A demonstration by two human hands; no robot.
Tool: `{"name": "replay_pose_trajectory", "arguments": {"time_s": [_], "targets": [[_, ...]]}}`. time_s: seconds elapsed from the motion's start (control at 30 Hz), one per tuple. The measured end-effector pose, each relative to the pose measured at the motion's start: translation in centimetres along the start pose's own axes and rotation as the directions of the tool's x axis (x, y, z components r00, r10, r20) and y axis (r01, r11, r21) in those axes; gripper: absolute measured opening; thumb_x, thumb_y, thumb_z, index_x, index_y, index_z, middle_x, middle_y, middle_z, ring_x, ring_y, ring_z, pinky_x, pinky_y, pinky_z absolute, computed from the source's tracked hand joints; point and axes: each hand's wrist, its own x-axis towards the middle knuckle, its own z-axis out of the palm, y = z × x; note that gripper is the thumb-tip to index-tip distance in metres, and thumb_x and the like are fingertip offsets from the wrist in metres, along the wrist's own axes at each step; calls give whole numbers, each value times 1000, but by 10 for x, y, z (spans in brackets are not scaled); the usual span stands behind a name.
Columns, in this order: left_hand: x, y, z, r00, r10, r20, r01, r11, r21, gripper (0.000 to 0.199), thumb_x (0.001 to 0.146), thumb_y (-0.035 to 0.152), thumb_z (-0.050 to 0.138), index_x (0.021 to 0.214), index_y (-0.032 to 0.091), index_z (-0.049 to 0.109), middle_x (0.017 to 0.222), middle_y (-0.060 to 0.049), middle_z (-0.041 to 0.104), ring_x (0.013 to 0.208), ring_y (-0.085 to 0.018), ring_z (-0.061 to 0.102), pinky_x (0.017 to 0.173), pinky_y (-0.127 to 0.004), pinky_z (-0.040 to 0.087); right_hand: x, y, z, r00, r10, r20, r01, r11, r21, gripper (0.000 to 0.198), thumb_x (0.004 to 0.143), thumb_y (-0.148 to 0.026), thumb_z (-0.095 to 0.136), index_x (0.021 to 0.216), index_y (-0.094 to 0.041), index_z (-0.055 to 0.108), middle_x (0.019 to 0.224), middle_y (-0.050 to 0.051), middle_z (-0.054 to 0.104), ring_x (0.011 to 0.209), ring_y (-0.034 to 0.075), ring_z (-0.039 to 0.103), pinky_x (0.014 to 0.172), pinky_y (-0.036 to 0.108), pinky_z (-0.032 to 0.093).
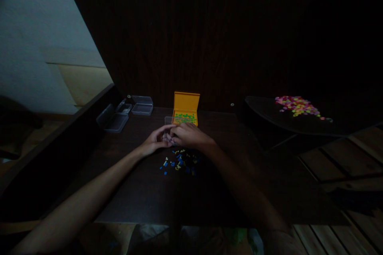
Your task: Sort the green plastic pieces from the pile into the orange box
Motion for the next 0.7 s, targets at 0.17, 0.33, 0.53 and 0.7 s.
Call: {"name": "replay_pose_trajectory", "arguments": {"time_s": [0.17,0.33,0.53,0.7], "targets": [[1,-1,-2,1000,-6,2,6,999,41,72,66,16,77,133,16,49,76,0,66,70,-12,61,70,-24,45,-11,4,-16,999,44,18,-43,998,-51,29,90,-24,47,110,-21,68,101,8,71,90,22,63,74,30,42],[-1,1,-2,1000,1,2,-1,998,70,71,69,17,76,134,16,48,76,0,66,73,-12,61,71,-24,45,-17,6,-17,994,-62,91,60,998,25,41,87,-16,46,120,-30,65,116,4,68,97,21,63,77,28,43],[-2,5,0,1000,-7,-13,7,998,55,72,67,16,77,134,15,49,74,2,64,70,-12,60,70,-23,44,-16,1,-13,980,-82,181,71,995,67,41,90,-19,43,122,-32,65,119,5,67,99,22,64,80,31,45],[-1,2,-2,1000,-2,19,1,999,44,74,67,14,76,135,14,47,77,-1,67,72,-12,62,73,-25,46,-19,4,-16,973,-86,216,72,995,70,43,89,-19,43,124,-31,64,116,6,68,97,22,64,78,31,45]]}}
